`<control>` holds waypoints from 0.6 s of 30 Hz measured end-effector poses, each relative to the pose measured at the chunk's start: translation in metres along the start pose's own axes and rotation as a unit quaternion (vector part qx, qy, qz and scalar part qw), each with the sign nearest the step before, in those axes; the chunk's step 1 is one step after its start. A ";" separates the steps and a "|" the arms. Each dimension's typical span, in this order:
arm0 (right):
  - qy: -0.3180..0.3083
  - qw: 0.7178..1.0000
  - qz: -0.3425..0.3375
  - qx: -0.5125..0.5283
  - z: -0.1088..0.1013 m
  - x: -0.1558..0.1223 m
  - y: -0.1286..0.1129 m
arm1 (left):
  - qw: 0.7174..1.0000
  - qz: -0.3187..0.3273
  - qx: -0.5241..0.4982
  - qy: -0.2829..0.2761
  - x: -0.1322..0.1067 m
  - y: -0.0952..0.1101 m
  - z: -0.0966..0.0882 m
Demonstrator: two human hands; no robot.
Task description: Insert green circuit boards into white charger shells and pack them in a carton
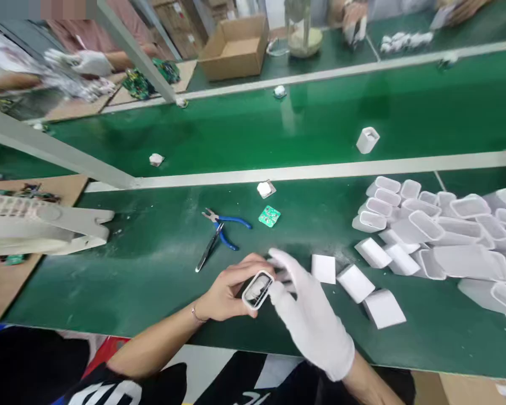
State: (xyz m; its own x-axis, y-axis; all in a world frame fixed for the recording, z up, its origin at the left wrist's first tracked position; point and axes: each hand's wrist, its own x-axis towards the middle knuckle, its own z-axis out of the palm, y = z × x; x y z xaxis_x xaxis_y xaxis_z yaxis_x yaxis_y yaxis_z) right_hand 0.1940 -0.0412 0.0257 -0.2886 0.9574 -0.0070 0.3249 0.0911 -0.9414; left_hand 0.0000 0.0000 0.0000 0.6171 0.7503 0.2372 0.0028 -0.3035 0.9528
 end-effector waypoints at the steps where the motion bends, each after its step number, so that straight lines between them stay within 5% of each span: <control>1: 0.008 0.999 -0.034 -0.029 -0.003 -0.002 0.000 | 1.000 -0.008 -0.015 -0.002 0.001 0.000 0.000; 10: 0.018 0.943 -0.248 -0.223 -0.016 -0.006 0.003 | 0.993 -0.072 -0.087 -0.027 0.004 0.006 0.000; 18: 0.022 0.933 -0.200 -0.298 0.001 -0.002 -0.004 | 0.999 -0.027 -0.019 -0.039 0.001 0.000 -0.004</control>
State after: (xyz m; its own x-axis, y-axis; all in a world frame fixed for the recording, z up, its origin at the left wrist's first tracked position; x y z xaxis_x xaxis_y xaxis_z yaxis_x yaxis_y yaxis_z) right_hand 0.1927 -0.0438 0.0290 -0.4611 0.8229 0.3320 0.6464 0.5679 -0.5096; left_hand -0.0030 0.0032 0.0012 0.6756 0.7171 0.1715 0.0090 -0.2406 0.9706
